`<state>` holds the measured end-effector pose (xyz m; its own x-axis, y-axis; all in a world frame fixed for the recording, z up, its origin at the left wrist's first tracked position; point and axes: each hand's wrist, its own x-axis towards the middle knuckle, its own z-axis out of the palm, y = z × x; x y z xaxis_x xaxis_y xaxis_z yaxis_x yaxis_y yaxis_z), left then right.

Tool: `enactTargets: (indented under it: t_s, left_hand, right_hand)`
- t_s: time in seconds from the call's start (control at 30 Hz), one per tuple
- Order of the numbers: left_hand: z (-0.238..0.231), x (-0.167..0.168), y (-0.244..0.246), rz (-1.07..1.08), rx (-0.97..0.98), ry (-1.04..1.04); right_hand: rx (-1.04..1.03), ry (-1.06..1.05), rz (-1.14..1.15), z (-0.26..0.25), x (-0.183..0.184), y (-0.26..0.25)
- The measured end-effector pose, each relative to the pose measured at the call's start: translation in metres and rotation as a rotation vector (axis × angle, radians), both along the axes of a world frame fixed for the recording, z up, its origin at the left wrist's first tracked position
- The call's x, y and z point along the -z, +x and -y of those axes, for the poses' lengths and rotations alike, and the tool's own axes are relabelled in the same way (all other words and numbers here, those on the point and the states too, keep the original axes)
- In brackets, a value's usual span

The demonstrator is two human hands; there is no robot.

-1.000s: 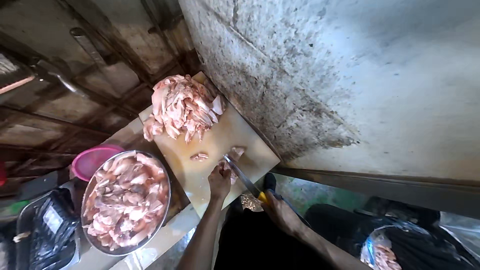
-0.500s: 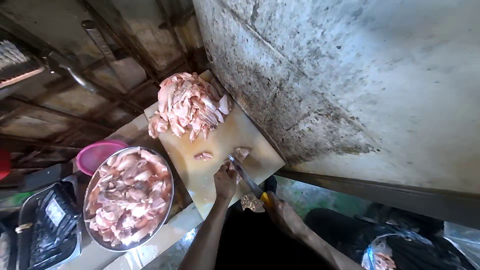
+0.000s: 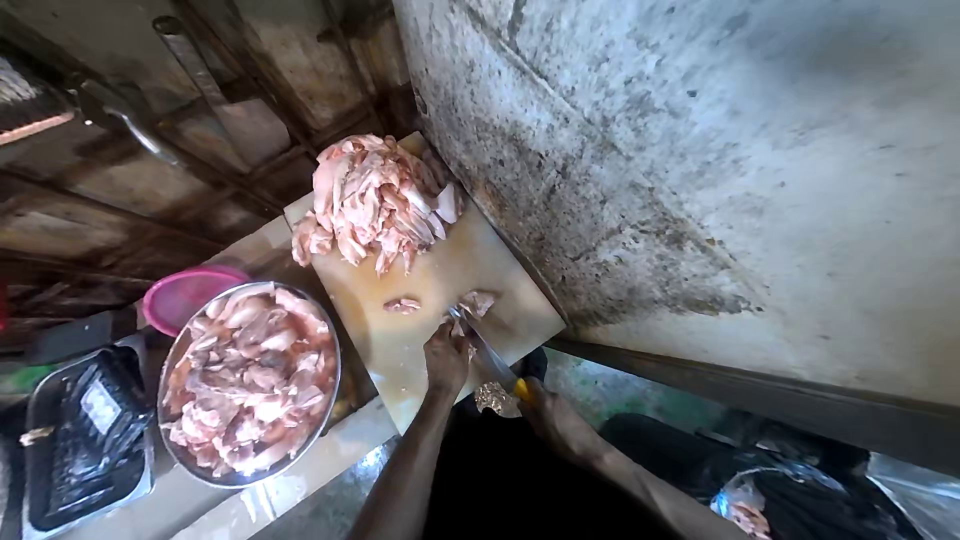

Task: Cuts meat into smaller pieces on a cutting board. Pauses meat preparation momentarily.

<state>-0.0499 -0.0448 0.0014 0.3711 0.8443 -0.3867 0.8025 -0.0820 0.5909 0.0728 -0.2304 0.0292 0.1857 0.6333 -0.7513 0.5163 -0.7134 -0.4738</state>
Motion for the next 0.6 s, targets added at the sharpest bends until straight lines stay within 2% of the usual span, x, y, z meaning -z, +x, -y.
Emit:
enactTargets:
  t_s: [0.17, 0.23, 0.37, 0.43, 0.5, 0.6]
  left_hand:
    - [-0.003, 0.002, -0.003, -0.004, 0.02, 0.009]
    - [-0.005, 0.002, -0.004, 0.003, 0.01, 0.003]
    - [-0.002, 0.005, -0.007, 0.053, -0.041, 0.016]
    - [0.001, 0.005, -0.008, 0.049, -0.041, 0.022]
    - [0.004, 0.005, -0.01, 0.045, -0.022, 0.02]
    - [0.004, 0.006, -0.01, 0.058, 0.02, 0.023]
  right_hand:
    - [-0.033, 0.056, 0.017, -0.079, 0.005, -0.004]
    - [-0.034, 0.088, 0.019, -0.075, 0.015, -0.005]
    - [-0.053, 0.066, -0.013, 0.0, 0.017, 0.01]
    - [-0.057, 0.05, -0.016, 0.016, 0.016, 0.011]
    - [-0.056, 0.056, -0.015, -0.003, 0.011, 0.007]
    - [-0.06, 0.082, -0.006, -0.062, 0.011, 0.001]
